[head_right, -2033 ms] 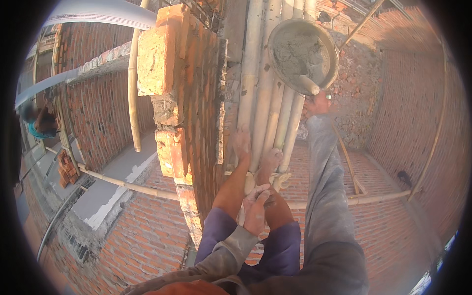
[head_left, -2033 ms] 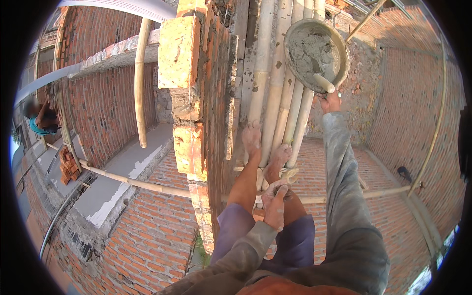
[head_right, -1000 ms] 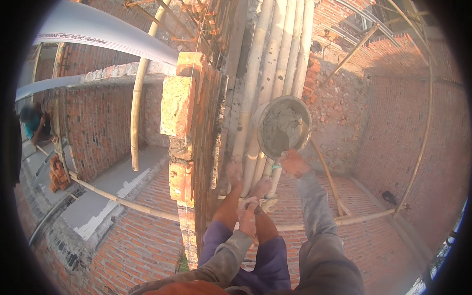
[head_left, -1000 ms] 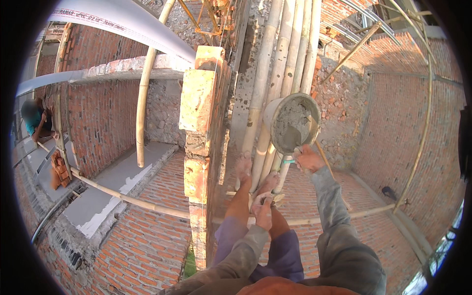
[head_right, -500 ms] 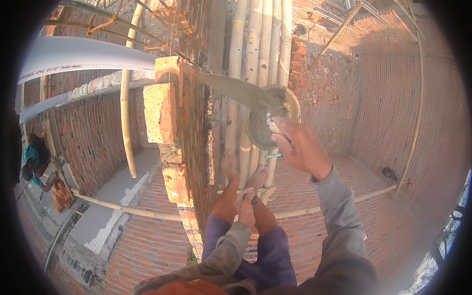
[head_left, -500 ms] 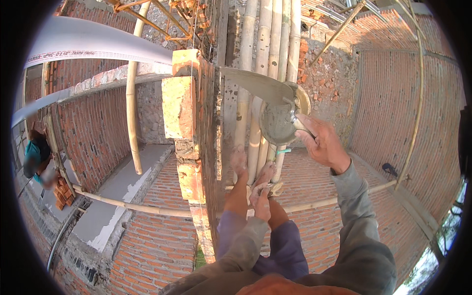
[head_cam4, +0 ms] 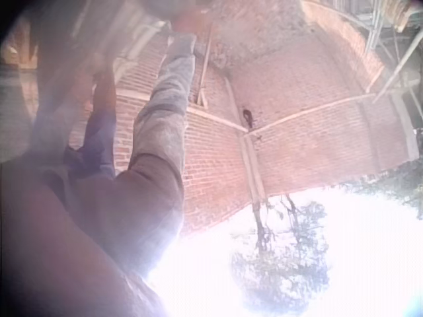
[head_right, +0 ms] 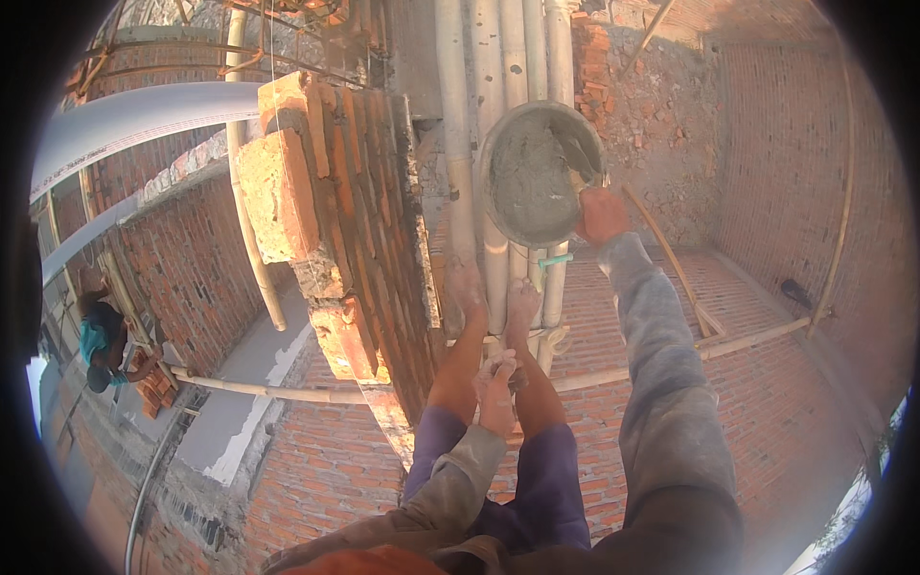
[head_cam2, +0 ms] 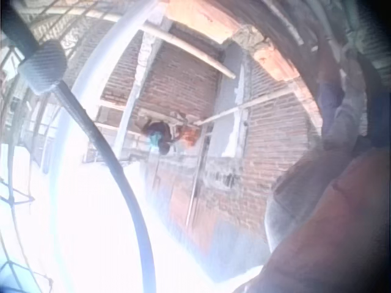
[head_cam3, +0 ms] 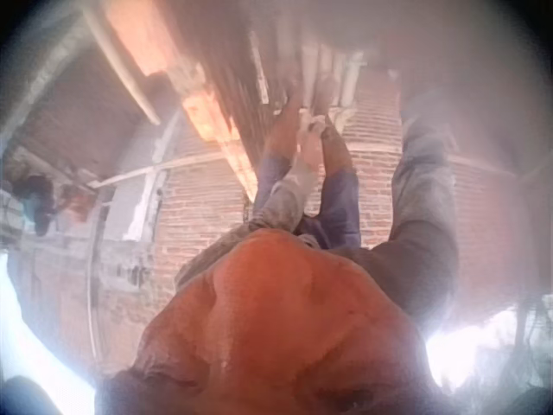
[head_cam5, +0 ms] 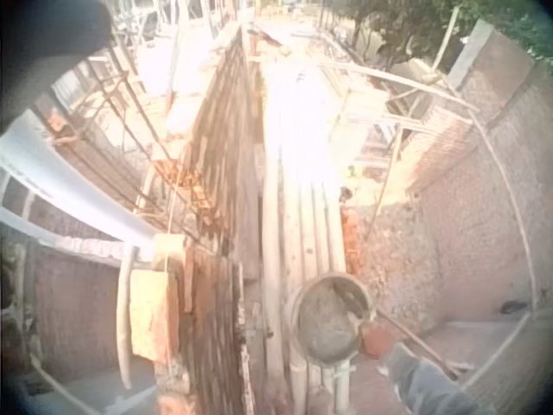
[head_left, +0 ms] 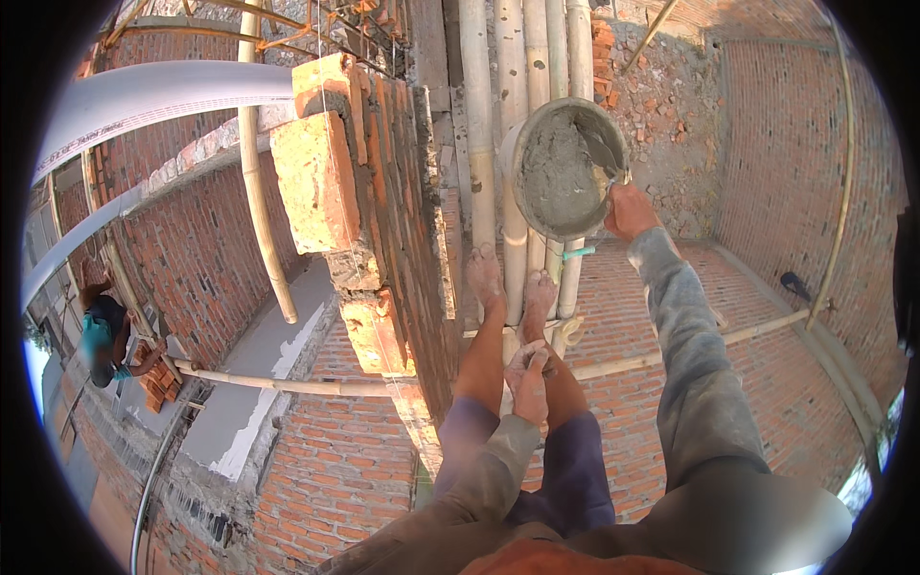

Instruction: The person applies mortar to a brick using a trowel and places it on a brick wall under construction. They repeatedly pick up bricks, apply mortar, and set them in place while standing on bamboo scaffolding.

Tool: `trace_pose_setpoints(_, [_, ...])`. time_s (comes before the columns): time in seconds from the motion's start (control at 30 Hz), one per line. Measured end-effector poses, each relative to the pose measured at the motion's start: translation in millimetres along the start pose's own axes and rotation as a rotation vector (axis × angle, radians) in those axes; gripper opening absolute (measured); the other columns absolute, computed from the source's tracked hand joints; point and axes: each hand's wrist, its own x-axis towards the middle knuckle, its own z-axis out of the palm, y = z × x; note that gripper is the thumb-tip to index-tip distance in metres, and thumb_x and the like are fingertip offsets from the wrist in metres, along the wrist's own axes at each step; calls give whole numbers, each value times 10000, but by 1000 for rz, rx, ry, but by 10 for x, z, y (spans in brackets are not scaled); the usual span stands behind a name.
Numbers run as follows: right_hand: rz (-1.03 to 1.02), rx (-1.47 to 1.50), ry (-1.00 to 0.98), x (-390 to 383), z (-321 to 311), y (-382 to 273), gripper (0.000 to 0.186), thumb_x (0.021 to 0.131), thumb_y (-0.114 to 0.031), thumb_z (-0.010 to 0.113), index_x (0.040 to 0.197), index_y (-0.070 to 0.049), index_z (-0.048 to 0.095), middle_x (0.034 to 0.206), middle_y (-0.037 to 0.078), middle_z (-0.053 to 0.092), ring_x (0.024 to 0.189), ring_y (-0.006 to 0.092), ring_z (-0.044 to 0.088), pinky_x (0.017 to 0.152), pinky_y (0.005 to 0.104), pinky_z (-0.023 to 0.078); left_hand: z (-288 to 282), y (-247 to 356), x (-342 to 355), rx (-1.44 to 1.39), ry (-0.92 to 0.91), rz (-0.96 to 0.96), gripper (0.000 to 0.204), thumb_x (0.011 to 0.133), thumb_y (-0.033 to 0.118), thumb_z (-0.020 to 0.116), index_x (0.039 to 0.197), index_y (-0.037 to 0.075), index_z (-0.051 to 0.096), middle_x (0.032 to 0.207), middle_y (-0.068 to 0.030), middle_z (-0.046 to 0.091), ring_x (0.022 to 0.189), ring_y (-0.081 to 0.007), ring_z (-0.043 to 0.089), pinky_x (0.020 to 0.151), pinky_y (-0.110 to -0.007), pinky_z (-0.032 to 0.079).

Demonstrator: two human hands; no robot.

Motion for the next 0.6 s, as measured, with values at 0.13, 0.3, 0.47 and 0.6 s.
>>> trace_pose_setpoints(0.13, [-81, -66, 16, -692, -65, -152, 203, 812, -11, 719, 1013, -3, 692, 1084, 255, 707, 1025, 449, 718, 889, 555, 575, 6, -97, -1, -43, 27, -32, 289, 1046, 188, 697, 1275, 12, 701, 1018, -41, 708, 902, -153, 678, 834, -340, 580])
trace_pose_setpoints(0.3, [62, -69, 181, -1157, -1253, -478, 282, 916, -74, 721, 1178, 10, 661, 1067, 228, 704, 1010, 446, 721, 848, 541, 576, 135, -104, 39, -49, 15, -14, 291, 1032, 207, 715, 1268, 37, 700, 1029, -36, 713, 907, -139, 675, 827, -337, 570])
trace_pose_setpoints(0.47, [-330, 103, 207, -849, -2182, -1340, 358, 959, -124, 719, 1271, 39, 659, 1076, 226, 718, 918, 447, 724, 771, 504, 576, 251, -81, 37, -138, 27, 38, 171, 1017, 152, 724, 1143, 39, 743, 1002, -11, 721, 843, -101, 670, 767, -278, 550])
trace_pose_setpoints(0.6, [-559, 138, 220, -454, -2493, -1818, 356, 966, -149, 723, 1268, 33, 672, 1096, 225, 727, 892, 460, 706, 783, 521, 570, 268, -39, 72, -205, 50, 1, 170, 1003, 149, 737, 1136, 44, 754, 1012, -7, 727, 838, -94, 675, 739, -272, 555])
